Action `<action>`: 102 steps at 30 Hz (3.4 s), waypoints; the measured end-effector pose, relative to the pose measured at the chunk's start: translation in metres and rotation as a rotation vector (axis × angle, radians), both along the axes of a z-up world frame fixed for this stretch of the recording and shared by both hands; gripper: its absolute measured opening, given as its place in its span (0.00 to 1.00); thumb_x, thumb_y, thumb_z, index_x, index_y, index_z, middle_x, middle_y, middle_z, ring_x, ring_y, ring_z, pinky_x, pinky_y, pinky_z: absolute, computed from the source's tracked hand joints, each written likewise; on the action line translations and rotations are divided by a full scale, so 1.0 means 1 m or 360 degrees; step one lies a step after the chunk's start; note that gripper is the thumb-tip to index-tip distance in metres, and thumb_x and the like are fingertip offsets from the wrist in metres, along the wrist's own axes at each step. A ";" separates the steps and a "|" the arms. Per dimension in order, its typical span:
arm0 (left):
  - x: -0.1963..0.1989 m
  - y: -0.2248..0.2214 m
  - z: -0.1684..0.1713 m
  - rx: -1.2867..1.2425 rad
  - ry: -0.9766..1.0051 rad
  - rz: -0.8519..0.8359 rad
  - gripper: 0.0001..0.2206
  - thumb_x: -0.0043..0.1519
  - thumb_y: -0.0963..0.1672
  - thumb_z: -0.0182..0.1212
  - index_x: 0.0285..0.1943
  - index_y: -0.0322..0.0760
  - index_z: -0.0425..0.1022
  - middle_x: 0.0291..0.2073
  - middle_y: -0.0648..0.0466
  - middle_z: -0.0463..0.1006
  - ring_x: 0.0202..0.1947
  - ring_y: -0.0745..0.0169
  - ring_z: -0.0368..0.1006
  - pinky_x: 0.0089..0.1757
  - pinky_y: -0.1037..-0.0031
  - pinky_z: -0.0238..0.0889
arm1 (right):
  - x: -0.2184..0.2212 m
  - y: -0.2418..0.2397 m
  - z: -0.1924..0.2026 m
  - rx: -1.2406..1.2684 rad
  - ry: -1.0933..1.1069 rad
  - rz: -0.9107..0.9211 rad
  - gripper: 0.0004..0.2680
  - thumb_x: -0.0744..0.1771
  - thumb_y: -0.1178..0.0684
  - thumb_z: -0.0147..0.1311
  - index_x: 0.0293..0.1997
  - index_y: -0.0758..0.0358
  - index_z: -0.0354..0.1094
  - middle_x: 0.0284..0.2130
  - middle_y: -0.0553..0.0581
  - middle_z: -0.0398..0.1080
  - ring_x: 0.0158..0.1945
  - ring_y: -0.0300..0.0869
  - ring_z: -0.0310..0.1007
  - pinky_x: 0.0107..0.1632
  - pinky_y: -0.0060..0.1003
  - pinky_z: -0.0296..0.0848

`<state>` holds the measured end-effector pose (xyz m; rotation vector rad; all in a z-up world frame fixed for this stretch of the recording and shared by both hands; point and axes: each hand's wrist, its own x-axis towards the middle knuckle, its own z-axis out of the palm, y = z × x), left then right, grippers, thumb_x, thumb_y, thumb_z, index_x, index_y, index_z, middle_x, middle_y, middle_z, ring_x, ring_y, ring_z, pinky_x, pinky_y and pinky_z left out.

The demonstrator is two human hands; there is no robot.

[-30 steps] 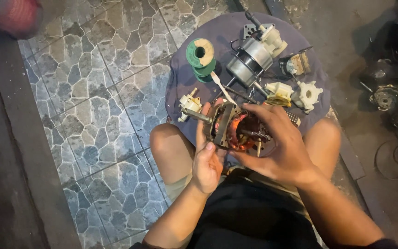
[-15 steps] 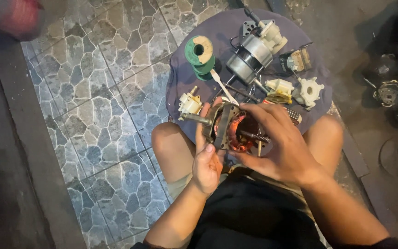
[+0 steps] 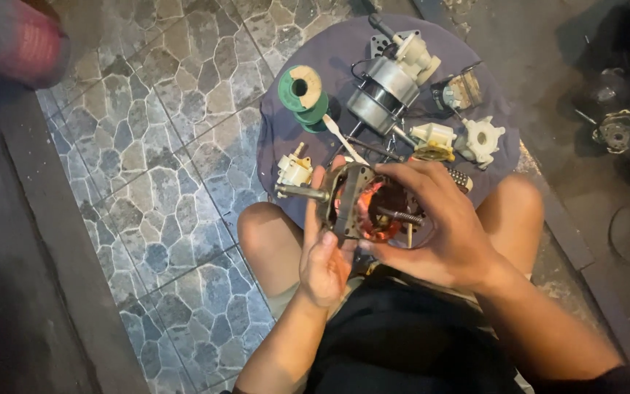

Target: The person cleans a disassembled motor part with a toothbrush, then reassembles the motor by inserting the rotor and securing the housing. They use a screwdriver to tighten screws on the motor casing.

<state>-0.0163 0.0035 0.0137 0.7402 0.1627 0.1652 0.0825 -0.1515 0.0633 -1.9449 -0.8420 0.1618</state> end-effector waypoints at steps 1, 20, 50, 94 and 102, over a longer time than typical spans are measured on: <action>0.002 -0.001 0.001 0.0002 -0.0005 -0.0008 0.41 0.62 0.45 0.52 0.83 0.39 0.32 0.82 0.50 0.40 0.58 0.62 0.67 0.51 0.79 0.68 | -0.001 -0.001 -0.001 0.0002 -0.0005 -0.0008 0.33 0.53 0.52 0.74 0.64 0.68 0.63 0.54 0.65 0.66 0.54 0.52 0.69 0.58 0.42 0.68; 0.006 -0.007 -0.018 -0.0263 -0.0224 0.0073 0.36 0.63 0.48 0.45 0.82 0.43 0.40 0.81 0.46 0.41 0.80 0.45 0.41 0.73 0.52 0.39 | -0.012 0.011 -0.001 -0.0031 -0.0332 -0.0064 0.30 0.58 0.52 0.72 0.65 0.64 0.63 0.51 0.61 0.65 0.50 0.50 0.64 0.56 0.43 0.62; -0.019 0.052 -0.025 -0.0067 0.0145 0.0405 0.24 0.65 0.42 0.58 0.70 0.29 0.62 0.58 0.40 0.74 0.54 0.50 0.75 0.54 0.63 0.72 | 0.025 -0.025 -0.049 -0.0030 -0.0070 -0.0197 0.12 0.66 0.64 0.62 0.53 0.67 0.70 0.40 0.58 0.70 0.42 0.45 0.70 0.47 0.37 0.69; 0.001 0.008 -0.031 -0.0217 0.0442 0.0626 0.29 0.66 0.43 0.58 0.77 0.37 0.53 0.63 0.31 0.69 0.61 0.35 0.69 0.50 0.47 0.74 | -0.002 -0.010 -0.058 0.1526 0.2194 -0.0029 0.07 0.70 0.53 0.52 0.50 0.65 0.66 0.25 0.57 0.69 0.32 0.43 0.74 0.43 0.41 0.76; -0.002 0.005 -0.020 -0.0026 0.0144 0.0531 0.27 0.71 0.46 0.49 0.80 0.38 0.49 0.22 0.51 0.71 0.20 0.72 0.66 0.28 0.86 0.64 | -0.022 0.016 -0.039 0.1260 0.2126 -0.0204 0.10 0.69 0.55 0.54 0.53 0.68 0.67 0.28 0.57 0.72 0.29 0.40 0.76 0.34 0.35 0.80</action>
